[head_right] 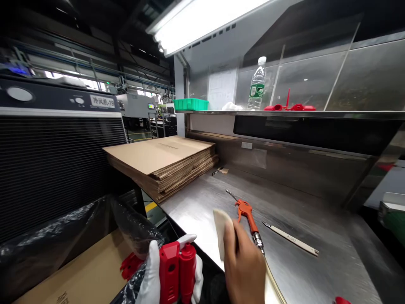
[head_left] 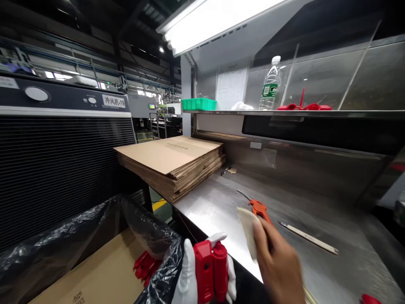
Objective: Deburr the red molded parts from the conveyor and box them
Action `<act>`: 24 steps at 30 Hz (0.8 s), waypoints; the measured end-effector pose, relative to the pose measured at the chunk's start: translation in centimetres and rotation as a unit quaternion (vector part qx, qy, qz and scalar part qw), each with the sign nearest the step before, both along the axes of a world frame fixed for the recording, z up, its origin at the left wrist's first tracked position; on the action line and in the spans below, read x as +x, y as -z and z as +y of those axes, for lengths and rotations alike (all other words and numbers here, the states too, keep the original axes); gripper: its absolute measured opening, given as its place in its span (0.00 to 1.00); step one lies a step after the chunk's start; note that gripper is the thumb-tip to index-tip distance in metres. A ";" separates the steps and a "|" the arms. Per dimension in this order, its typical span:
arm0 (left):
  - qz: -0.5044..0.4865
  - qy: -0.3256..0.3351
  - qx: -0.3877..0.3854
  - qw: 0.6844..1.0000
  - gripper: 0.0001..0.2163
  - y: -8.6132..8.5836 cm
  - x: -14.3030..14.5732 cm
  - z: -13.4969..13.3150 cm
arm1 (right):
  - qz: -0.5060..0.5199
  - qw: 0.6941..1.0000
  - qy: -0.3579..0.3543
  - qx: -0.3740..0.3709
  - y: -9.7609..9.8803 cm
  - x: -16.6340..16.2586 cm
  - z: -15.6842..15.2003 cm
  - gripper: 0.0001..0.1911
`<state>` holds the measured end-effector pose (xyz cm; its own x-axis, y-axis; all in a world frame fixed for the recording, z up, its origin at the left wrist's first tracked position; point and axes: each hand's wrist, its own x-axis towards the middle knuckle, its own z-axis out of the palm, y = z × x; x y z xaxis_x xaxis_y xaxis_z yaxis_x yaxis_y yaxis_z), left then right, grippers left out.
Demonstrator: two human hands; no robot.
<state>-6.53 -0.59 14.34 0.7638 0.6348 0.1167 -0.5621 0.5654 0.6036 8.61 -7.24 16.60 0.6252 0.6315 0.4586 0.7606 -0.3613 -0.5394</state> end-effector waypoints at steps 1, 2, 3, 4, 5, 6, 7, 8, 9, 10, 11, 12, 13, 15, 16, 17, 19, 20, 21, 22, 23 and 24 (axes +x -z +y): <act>-0.003 0.014 -0.001 1.000 0.33 0.0 -0.1 0.1 | 0.001 0.999 -0.007 -0.052 -0.1 1.5 2.8 0.26; -0.007 0.025 -0.010 1.000 0.32 0.1 -0.3 0.1 | -0.002 0.996 -0.023 -0.082 -0.2 2.9 5.3 0.26; -0.015 0.033 -0.023 0.999 0.32 0.2 -0.4 0.2 | -0.007 0.992 -0.042 -0.117 -0.2 4.3 7.4 0.23; -0.024 0.040 -0.035 0.998 0.31 0.2 -0.5 0.3 | -0.013 0.988 -0.049 -0.144 -0.1 5.6 8.8 0.19; -0.035 0.047 -0.043 0.997 0.31 0.3 -0.7 0.5 | -0.018 0.984 -0.042 -0.172 0.1 6.9 9.6 0.17; -0.045 0.053 -0.047 0.996 0.30 0.4 -0.8 0.6 | -0.020 0.979 -0.020 -0.201 0.4 8.2 9.8 0.19; -0.054 0.059 -0.046 0.996 0.30 0.5 -0.9 0.8 | -0.017 0.973 0.013 -0.231 0.7 9.4 9.6 0.22; -0.061 0.061 -0.039 0.995 0.29 0.5 -0.9 1.0 | -0.009 0.964 0.050 -0.262 1.1 10.5 9.1 0.27; -0.065 0.063 -0.030 0.995 0.29 0.6 -0.9 1.2 | 0.004 0.953 0.083 -0.290 1.6 11.4 8.5 0.30; -0.067 0.064 -0.021 0.995 0.29 0.6 -0.8 1.4 | 0.017 0.943 0.110 -0.314 2.0 12.1 8.0 0.33; -0.066 0.065 -0.016 0.996 0.29 0.7 -0.7 1.5 | 0.030 0.934 0.129 -0.332 2.4 12.6 7.7 0.34; -0.063 0.065 -0.015 0.996 0.29 0.7 -0.6 1.6 | 0.040 0.927 0.144 -0.343 2.7 12.9 7.6 0.35; -0.058 0.064 -0.019 0.996 0.29 0.6 -0.4 1.7 | 0.046 0.923 0.157 -0.349 3.0 13.0 7.8 0.34; -0.042 0.055 -0.028 0.997 0.29 0.4 -0.2 1.7 | 0.051 0.919 0.181 -0.348 3.3 13.0 8.5 0.33; -0.033 0.046 -0.029 0.998 0.29 0.3 -0.2 1.6 | 0.053 0.918 0.188 -0.345 3.3 12.9 8.8 0.32; -0.022 0.031 -0.032 0.999 0.29 0.1 -0.2 1.4 | 0.052 0.919 0.190 -0.342 3.2 12.8 9.1 0.31; -0.005 -0.010 -0.038 0.999 0.28 -0.4 -0.4 1.0 | 0.050 0.921 0.183 -0.340 3.0 12.6 9.2 0.30; 0.002 -0.032 -0.041 0.999 0.28 -0.6 -0.6 0.8 | 0.049 0.921 0.179 -0.342 2.9 12.5 9.0 0.30; 0.008 -0.053 -0.043 0.998 0.28 -0.9 -0.8 0.7 | 0.049 0.921 0.176 -0.345 2.9 12.4 8.7 0.29; 0.012 -0.072 -0.045 0.996 0.27 -1.1 -1.0 0.6 | 0.049 0.920 0.172 -0.350 3.0 12.4 8.4 0.29; 0.016 -0.084 -0.045 0.995 0.27 -1.2 -1.1 0.6 | 0.049 0.919 0.167 -0.354 3.1 12.4 8.1 0.28; 0.020 -0.087 -0.047 0.995 0.26 -1.3 -1.3 0.7 | 0.050 0.918 0.161 -0.358 3.3 12.4 7.8 0.28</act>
